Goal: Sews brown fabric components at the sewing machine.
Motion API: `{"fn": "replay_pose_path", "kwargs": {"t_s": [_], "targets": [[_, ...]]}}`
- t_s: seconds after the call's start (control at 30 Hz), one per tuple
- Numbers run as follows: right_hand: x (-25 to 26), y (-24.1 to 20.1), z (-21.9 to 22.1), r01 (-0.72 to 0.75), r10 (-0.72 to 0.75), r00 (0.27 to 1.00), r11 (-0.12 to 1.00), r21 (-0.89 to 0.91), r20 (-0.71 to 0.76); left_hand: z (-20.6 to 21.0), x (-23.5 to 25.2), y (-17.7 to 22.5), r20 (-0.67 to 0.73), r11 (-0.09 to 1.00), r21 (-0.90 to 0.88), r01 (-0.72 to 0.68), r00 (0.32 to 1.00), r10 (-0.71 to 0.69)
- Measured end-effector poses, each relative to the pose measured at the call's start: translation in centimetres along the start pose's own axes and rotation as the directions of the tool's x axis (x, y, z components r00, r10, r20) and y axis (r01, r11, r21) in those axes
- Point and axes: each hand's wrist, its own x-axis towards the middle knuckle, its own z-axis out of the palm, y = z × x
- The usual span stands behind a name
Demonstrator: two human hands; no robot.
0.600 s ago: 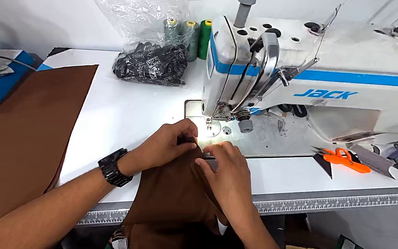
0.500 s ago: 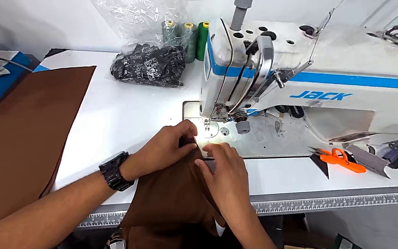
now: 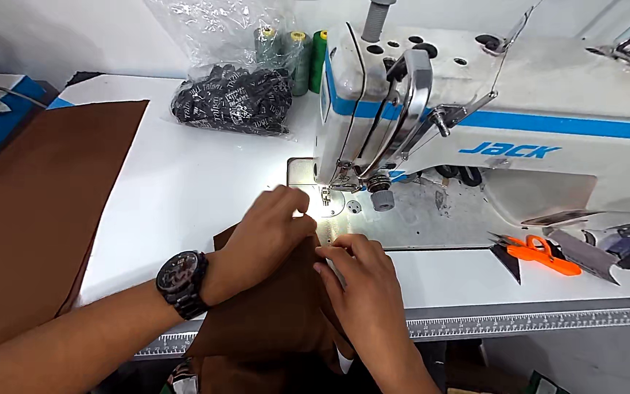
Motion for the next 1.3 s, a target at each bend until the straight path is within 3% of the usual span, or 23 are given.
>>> {"fn": "replay_pose_path", "kwargs": {"t_s": [0.07,0.2,0.37,0.67,1.3], "targets": [[-0.3,0.1,-0.3,0.008,-0.008,1.000,1.000,-0.027,0.009,0.1,-0.8,1.7,0.062,0.992,0.118,-0.054,0.997,0.047],[-0.7,0.5,-0.6,0.021,-0.019,0.999,0.999,-0.036,0.031,1.2,-3.5,5.1,0.138,0.964,0.251,0.083,0.983,-0.121],[-0.2,1.0,-0.3,0.022,-0.021,1.000,0.998,-0.053,0.020,1.5,-3.0,2.1,0.169,0.996,0.050,0.071,0.983,-0.078],[0.8,0.9,0.6,-0.024,0.023,1.000,0.992,-0.123,-0.010,1.4,-0.7,-1.6,0.212,0.998,-0.065,-0.024,0.977,0.038],[0.9,0.6,0.7,-0.051,0.054,0.998,0.982,-0.182,0.010,1.6,0.2,-1.8,0.208,0.999,-0.037,0.006,0.978,0.002]]}}
